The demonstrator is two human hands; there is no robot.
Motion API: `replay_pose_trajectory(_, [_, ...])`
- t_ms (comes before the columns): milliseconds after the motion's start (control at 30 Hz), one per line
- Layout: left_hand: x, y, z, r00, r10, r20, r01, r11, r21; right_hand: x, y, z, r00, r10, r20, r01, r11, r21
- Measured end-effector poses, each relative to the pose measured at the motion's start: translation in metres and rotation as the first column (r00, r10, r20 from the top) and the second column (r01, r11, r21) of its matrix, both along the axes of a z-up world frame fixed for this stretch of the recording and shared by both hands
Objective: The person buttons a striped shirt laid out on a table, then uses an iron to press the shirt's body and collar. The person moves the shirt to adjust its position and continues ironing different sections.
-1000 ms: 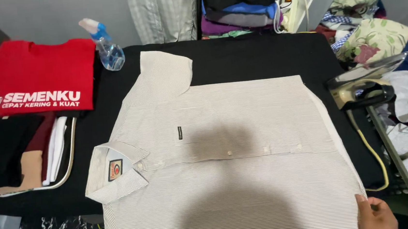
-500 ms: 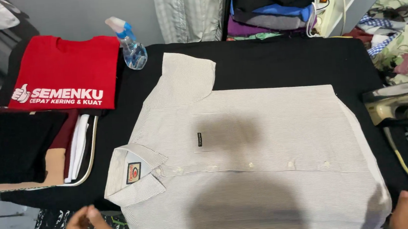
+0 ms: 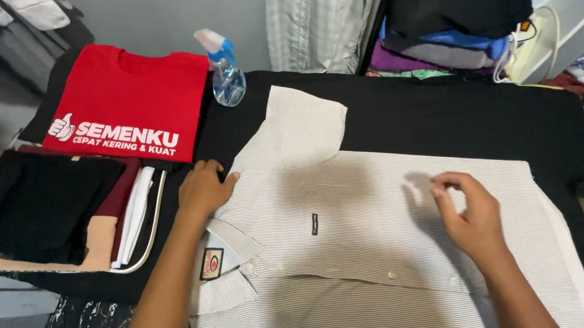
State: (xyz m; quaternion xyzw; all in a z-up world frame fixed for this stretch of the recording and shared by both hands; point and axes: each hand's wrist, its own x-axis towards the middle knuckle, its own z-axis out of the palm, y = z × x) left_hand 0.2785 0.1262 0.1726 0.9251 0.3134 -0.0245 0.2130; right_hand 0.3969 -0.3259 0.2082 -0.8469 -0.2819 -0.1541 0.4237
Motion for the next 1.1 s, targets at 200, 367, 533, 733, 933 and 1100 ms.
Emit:
replay_pose_trajectory(200, [0.012, 0.021, -0.031, 0.998, 0.032, -0.055, -0.040, 0.985, -0.167, 0.074, 0.128, -0.029, 0.967, 0.255, 0.029, -0.239, 0.937, -0.255])
replay_pose_trajectory(367, [0.015, 0.027, -0.054, 0.997, 0.072, 0.000, -0.070, 0.981, -0.180, 0.162, 0.251, -0.053, 0.931, 0.363, 0.032, -0.356, 0.925, -0.134])
replay_pose_trajectory(533, [0.013, 0.029, -0.050, 0.998, 0.042, -0.052, -0.052, 0.974, -0.219, 0.232, 0.338, -0.094, 0.908, 0.341, -0.244, -0.391, 0.900, -0.195])
replay_pose_trajectory(733, [0.012, 0.032, -0.053, 0.999, 0.046, -0.021, -0.050, 0.971, -0.234, 0.249, 0.372, -0.102, 0.802, 0.235, -0.550, -0.453, 0.839, -0.302])
replay_pose_trajectory(933, [0.009, 0.031, -0.046, 0.998, 0.049, 0.038, -0.035, 0.954, -0.299, 0.256, 0.381, -0.114, 0.797, 0.156, -0.584, -0.315, 0.932, -0.180])
replay_pose_trajectory(1100, [0.010, 0.034, -0.053, 0.995, 0.075, 0.067, -0.051, 0.950, -0.307, 0.236, 0.376, -0.113, 0.930, 0.114, -0.350, -0.217, 0.937, -0.272])
